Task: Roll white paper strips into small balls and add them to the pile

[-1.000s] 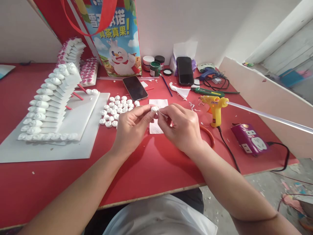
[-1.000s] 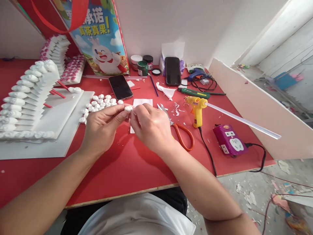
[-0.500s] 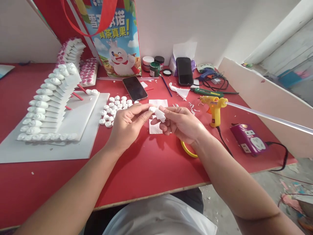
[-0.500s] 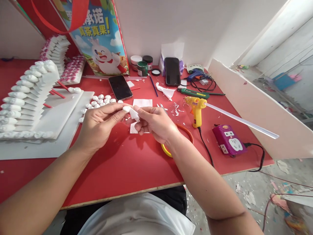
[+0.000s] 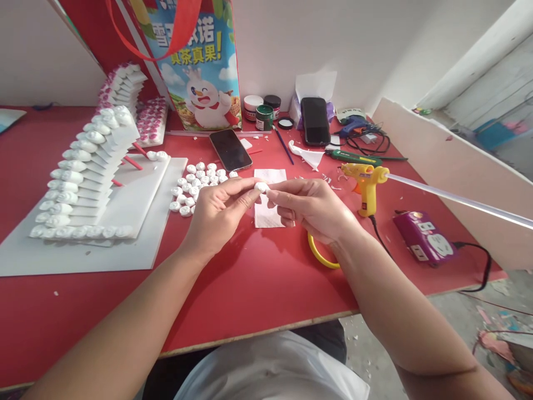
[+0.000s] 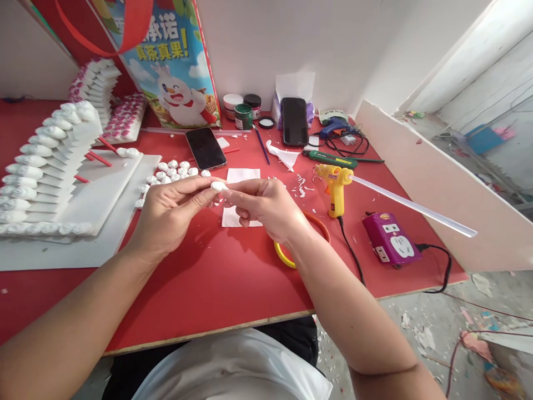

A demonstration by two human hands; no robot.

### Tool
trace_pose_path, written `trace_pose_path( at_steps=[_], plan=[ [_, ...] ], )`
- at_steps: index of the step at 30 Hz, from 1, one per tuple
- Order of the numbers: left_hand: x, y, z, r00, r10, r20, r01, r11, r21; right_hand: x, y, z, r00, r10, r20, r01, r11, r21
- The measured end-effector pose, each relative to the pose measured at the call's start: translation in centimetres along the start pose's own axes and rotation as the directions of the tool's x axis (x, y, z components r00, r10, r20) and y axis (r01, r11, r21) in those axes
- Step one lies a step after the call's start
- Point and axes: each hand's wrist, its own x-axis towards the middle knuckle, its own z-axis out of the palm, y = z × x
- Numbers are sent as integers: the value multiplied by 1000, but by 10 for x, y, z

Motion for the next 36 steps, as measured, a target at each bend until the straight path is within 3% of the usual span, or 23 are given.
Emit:
trace_pose_path(
  at_steps=[4, 7, 10, 12, 17, 20, 23, 26, 29, 31, 36],
  plan=[
    [-1, -6, 4, 999, -21, -37, 19, 999, -51, 0, 4, 5, 979, -161, -122, 127, 960, -250],
    [-3, -3, 8, 998, 11, -64, -13, 999, -34, -3, 10, 11, 921, -324, -218, 187, 856, -482],
    [-5, 3, 12, 987, 136, -82, -128, 987, 93, -6, 15, 18, 852, -474, -225, 257, 750, -609],
    [-6, 5, 13, 968, 236, -83, -220, 961, 167, -8, 17, 21, 833, -518, -194, 303, 720, -625],
    [-7, 2, 16, 915, 388, -110, -341, 889, 305, -10, 18, 22, 814, -570, -110, 355, 639, -683],
    [-8, -2, 17, 903, 416, -105, -361, 869, 338, -8, 16, 17, 812, -572, -118, 356, 645, -676],
    [-8, -4, 14, 932, 357, -59, -334, 913, 234, -7, 12, 8, 846, -524, -103, 345, 683, -644],
    [-5, -3, 7, 973, 228, -35, -224, 970, 92, -7, 8, 1, 882, -472, -9, 356, 676, -645],
    [-1, -2, -1, 993, 121, 0, -121, 991, 63, -6, 6, -3, 888, -456, 56, 373, 644, -668],
    [0, 0, -5, 992, 119, 45, -122, 989, 79, -6, 6, -4, 886, -458, 74, 381, 627, -680],
    [1, -1, -7, 962, 249, 115, -265, 953, 148, -6, 7, -3, 892, -446, 79, 366, 607, -705]
  ],
)
